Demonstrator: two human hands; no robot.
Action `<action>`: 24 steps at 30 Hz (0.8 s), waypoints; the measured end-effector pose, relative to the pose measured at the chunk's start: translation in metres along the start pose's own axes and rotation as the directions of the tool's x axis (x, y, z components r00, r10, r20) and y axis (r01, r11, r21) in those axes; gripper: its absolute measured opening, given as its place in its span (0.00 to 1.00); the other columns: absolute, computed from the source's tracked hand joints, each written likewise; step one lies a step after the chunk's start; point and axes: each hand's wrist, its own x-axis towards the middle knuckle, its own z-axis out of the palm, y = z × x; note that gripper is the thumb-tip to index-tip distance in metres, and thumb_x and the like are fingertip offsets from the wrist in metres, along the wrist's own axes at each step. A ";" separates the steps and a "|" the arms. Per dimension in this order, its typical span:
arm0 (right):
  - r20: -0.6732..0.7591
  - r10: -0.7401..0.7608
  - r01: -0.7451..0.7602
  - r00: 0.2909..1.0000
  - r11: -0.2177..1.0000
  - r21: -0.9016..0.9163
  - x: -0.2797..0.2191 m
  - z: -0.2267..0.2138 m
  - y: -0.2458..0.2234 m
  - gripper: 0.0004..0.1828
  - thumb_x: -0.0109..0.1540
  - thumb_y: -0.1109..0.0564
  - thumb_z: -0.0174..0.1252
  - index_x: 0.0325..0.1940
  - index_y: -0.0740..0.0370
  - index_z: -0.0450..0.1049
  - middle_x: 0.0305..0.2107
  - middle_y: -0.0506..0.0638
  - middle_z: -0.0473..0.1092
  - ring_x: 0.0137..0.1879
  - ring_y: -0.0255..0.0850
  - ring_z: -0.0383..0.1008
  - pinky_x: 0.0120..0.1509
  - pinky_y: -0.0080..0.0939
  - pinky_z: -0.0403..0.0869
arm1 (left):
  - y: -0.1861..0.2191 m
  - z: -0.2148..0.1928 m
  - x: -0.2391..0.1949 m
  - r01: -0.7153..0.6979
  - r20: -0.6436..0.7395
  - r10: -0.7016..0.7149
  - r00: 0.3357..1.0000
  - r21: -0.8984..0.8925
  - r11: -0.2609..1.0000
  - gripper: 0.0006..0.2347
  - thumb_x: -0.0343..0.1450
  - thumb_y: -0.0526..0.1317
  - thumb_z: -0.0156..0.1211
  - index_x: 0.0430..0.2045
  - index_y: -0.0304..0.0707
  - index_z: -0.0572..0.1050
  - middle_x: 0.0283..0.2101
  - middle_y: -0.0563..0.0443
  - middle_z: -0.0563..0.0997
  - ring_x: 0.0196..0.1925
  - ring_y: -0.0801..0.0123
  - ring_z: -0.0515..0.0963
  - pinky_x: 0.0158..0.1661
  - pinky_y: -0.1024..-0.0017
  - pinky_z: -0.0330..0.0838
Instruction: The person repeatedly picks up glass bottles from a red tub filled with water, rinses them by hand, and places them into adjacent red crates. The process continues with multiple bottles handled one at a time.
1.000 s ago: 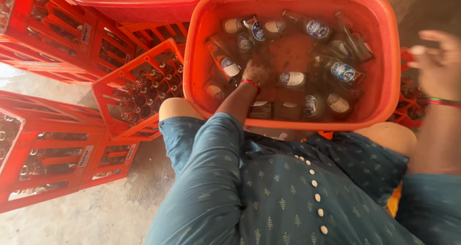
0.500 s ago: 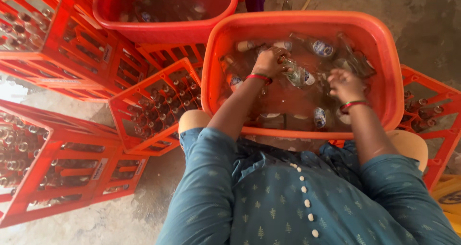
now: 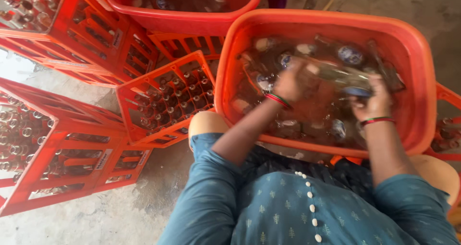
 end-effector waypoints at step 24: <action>-0.269 0.037 -0.093 0.962 0.976 -0.199 -0.001 -0.016 -0.023 0.24 0.75 0.36 0.48 0.62 0.56 0.69 0.45 0.52 0.78 0.41 0.43 0.80 0.33 0.39 0.76 | -0.072 0.020 0.015 0.077 0.055 -0.089 0.994 0.193 0.978 0.13 0.70 0.40 0.60 0.47 0.37 0.80 0.35 0.43 0.86 0.37 0.61 0.85 0.38 0.65 0.79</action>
